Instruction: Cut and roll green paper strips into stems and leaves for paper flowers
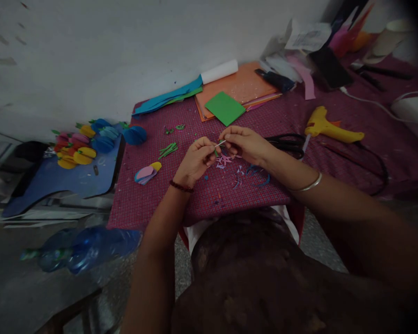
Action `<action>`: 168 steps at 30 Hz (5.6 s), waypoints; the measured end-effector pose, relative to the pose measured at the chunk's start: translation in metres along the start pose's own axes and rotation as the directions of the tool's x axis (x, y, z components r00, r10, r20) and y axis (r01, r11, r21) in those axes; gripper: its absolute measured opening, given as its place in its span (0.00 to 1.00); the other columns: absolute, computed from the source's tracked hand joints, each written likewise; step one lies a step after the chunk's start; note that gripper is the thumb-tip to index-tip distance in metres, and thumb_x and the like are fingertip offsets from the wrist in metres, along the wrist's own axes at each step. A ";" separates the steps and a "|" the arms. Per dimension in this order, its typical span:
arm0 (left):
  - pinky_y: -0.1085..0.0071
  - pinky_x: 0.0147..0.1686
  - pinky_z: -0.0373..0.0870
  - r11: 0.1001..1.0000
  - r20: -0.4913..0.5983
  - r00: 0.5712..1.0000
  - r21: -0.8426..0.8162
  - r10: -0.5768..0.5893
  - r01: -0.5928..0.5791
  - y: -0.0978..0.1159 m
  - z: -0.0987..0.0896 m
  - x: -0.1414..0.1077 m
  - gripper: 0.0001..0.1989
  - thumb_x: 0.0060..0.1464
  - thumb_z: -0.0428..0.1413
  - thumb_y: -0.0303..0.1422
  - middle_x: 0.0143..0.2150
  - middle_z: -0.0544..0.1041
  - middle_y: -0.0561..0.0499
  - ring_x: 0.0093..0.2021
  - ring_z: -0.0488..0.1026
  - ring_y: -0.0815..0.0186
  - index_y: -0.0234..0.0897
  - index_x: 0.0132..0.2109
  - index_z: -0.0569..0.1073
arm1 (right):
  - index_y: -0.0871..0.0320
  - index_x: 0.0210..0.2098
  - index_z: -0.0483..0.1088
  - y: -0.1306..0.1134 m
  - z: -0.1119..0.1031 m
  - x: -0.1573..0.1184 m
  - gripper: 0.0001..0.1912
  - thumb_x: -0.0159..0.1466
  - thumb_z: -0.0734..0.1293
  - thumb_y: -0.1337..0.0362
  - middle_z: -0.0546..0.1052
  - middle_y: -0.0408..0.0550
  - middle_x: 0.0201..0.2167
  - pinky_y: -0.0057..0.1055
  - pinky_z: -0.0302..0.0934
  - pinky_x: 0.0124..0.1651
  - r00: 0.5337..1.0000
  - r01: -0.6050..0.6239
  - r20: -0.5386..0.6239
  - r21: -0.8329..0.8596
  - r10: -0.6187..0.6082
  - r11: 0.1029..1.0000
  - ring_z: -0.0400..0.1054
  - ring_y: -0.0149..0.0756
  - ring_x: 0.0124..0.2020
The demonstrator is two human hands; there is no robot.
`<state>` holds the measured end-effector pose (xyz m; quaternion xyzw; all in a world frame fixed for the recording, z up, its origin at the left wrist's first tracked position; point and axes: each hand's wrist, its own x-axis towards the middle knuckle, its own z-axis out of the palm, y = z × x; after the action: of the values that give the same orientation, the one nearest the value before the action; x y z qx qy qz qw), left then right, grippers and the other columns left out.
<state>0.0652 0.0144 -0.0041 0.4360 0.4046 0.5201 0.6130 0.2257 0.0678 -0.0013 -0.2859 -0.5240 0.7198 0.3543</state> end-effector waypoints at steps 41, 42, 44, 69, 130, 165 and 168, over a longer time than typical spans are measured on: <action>0.82 0.22 0.64 0.988 0.013 0.994 -0.101 -0.112 0.113 -0.002 -0.010 0.005 0.09 0.48 0.62 0.27 0.27 0.76 0.55 0.22 0.70 0.78 0.35 0.37 0.71 | 0.59 0.50 0.65 -0.009 -0.014 -0.006 0.15 0.67 0.54 0.65 0.75 0.50 0.41 0.32 0.59 0.41 0.793 0.540 0.387 -0.804 -0.470 0.249 0.68 0.36 0.39; 0.82 0.23 0.65 0.988 0.005 0.994 -0.107 -0.113 0.112 -0.002 -0.010 0.006 0.08 0.48 0.62 0.28 0.27 0.76 0.55 0.23 0.70 0.78 0.35 0.36 0.71 | 0.59 0.51 0.65 -0.010 -0.014 -0.007 0.15 0.68 0.54 0.65 0.75 0.51 0.42 0.32 0.59 0.42 0.790 0.539 0.399 -0.813 -0.465 0.219 0.69 0.36 0.40; 0.82 0.24 0.66 0.991 -0.024 0.995 -0.090 -0.098 0.095 -0.003 -0.010 0.007 0.07 0.49 0.62 0.29 0.27 0.77 0.54 0.24 0.71 0.77 0.34 0.34 0.70 | 0.59 0.52 0.65 -0.011 -0.012 -0.009 0.16 0.68 0.54 0.64 0.75 0.52 0.44 0.32 0.59 0.42 0.792 0.529 0.402 -0.828 -0.459 0.189 0.69 0.37 0.41; 0.81 0.24 0.67 0.999 -0.152 0.988 0.040 0.032 -0.026 0.001 -0.012 0.006 0.05 0.51 0.59 0.26 0.26 0.76 0.55 0.23 0.71 0.77 0.35 0.32 0.69 | 0.60 0.34 0.71 0.005 -0.009 -0.001 0.06 0.62 0.61 0.67 0.75 0.48 0.31 0.29 0.54 0.35 0.875 0.400 0.251 -0.857 -0.415 0.324 0.66 0.34 0.32; 0.71 0.37 0.68 0.482 0.018 0.866 0.825 0.499 -0.296 -0.009 -0.014 0.008 0.04 0.52 0.54 0.25 0.31 0.75 0.53 0.35 0.72 0.67 0.39 0.33 0.71 | 0.60 0.27 0.68 0.009 -0.011 0.007 0.12 0.65 0.63 0.60 0.66 0.38 0.16 0.23 0.55 0.22 0.991 0.001 0.121 -0.469 0.064 0.883 0.58 0.24 0.15; 0.78 0.25 0.64 0.968 -0.148 0.978 0.225 0.149 -0.114 -0.008 -0.017 0.011 0.09 0.45 0.62 0.26 0.26 0.73 0.57 0.23 0.69 0.76 0.37 0.35 0.70 | 0.61 0.39 0.72 -0.009 -0.012 -0.005 0.08 0.60 0.68 0.67 0.77 0.43 0.25 0.24 0.61 0.31 0.915 0.245 0.394 -0.371 -0.087 0.896 0.69 0.27 0.27; 0.78 0.26 0.66 0.985 -0.155 0.979 0.132 0.129 -0.108 -0.005 -0.018 0.010 0.10 0.45 0.63 0.27 0.26 0.73 0.58 0.23 0.69 0.76 0.37 0.36 0.71 | 0.62 0.36 0.72 -0.006 -0.013 -0.002 0.04 0.61 0.67 0.68 0.75 0.42 0.22 0.23 0.58 0.27 0.950 0.197 0.304 -0.416 -0.068 0.888 0.66 0.25 0.23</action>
<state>0.0506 0.0262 -0.0142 0.4523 0.4579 0.5637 0.5176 0.2383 0.0750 0.0008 -0.2167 -0.7366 0.5895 0.2509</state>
